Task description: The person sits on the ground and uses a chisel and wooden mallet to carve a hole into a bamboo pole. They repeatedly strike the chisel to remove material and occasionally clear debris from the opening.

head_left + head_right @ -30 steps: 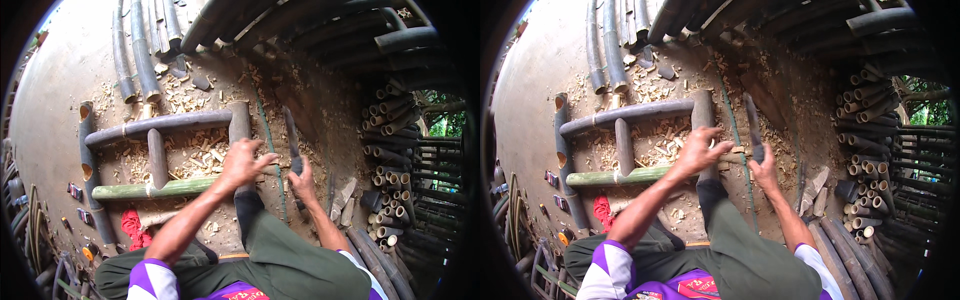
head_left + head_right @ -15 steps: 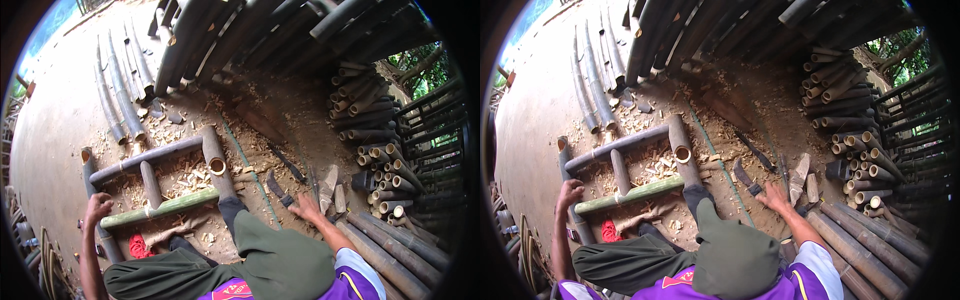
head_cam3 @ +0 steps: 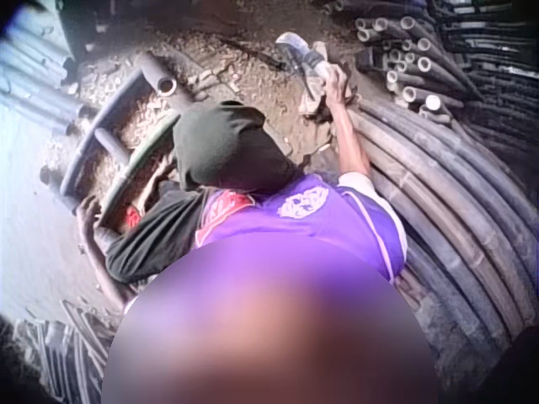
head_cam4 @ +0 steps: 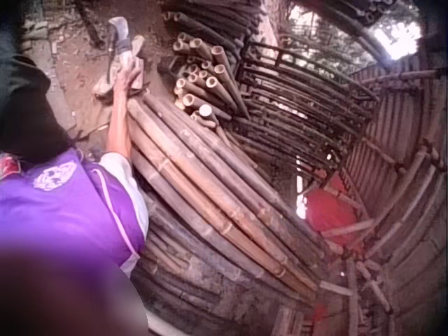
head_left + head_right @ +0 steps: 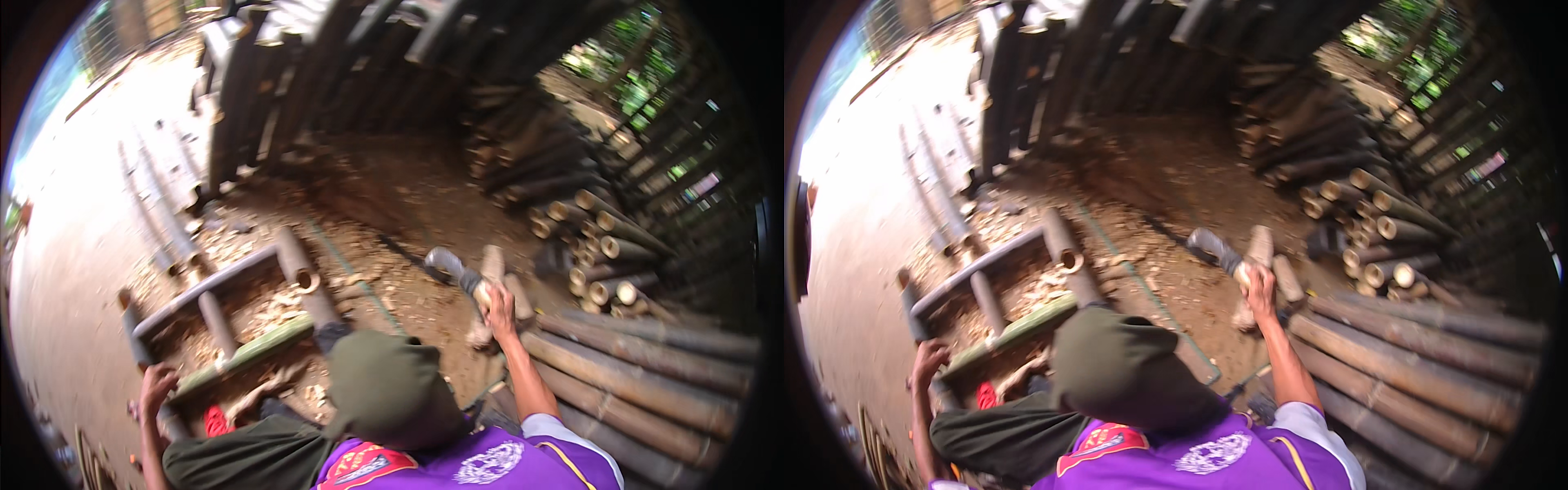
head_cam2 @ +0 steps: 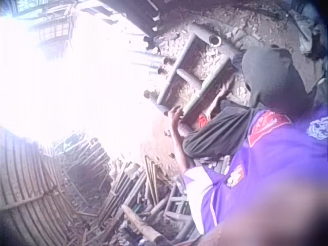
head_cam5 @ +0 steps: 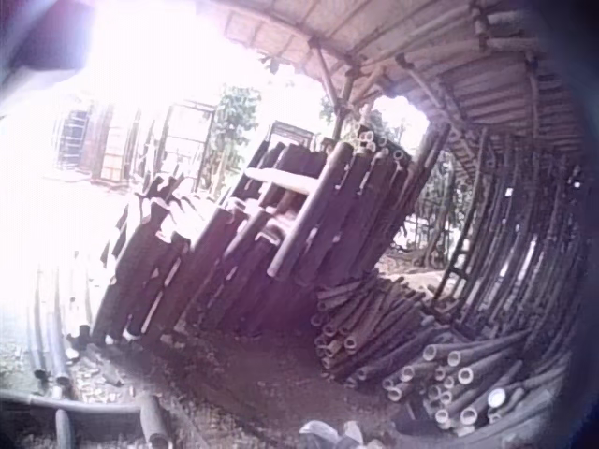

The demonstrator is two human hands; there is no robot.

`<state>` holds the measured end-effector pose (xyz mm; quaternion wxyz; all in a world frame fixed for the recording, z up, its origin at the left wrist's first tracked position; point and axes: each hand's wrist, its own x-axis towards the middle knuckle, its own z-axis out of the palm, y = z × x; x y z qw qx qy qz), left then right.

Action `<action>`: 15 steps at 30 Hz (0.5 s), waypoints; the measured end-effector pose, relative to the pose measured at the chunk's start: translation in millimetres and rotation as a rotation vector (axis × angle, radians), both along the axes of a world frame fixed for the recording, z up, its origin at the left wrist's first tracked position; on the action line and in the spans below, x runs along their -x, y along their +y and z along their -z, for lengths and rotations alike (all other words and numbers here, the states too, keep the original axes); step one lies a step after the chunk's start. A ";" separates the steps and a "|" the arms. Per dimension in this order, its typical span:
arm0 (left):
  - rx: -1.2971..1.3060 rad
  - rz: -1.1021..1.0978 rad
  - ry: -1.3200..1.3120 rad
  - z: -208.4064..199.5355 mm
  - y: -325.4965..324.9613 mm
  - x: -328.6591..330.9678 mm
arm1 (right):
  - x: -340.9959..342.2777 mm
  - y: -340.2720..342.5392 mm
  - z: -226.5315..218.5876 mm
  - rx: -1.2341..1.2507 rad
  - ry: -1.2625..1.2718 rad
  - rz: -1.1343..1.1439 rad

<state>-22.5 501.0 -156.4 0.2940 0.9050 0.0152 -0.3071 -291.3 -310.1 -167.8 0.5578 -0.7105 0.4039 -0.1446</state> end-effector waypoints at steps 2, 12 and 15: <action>0.073 -0.126 0.054 1.3 -10.0 9.0 | 14.8 -39.7 -42.6 0.034 -0.132 0.261; 0.041 -0.239 0.098 -14.0 -9.2 10.1 | 92.5 -228.4 -38.8 0.337 0.045 0.954; 0.080 -0.197 0.109 6.8 -24.7 3.1 | 118.6 -289.7 -17.7 0.131 0.130 0.893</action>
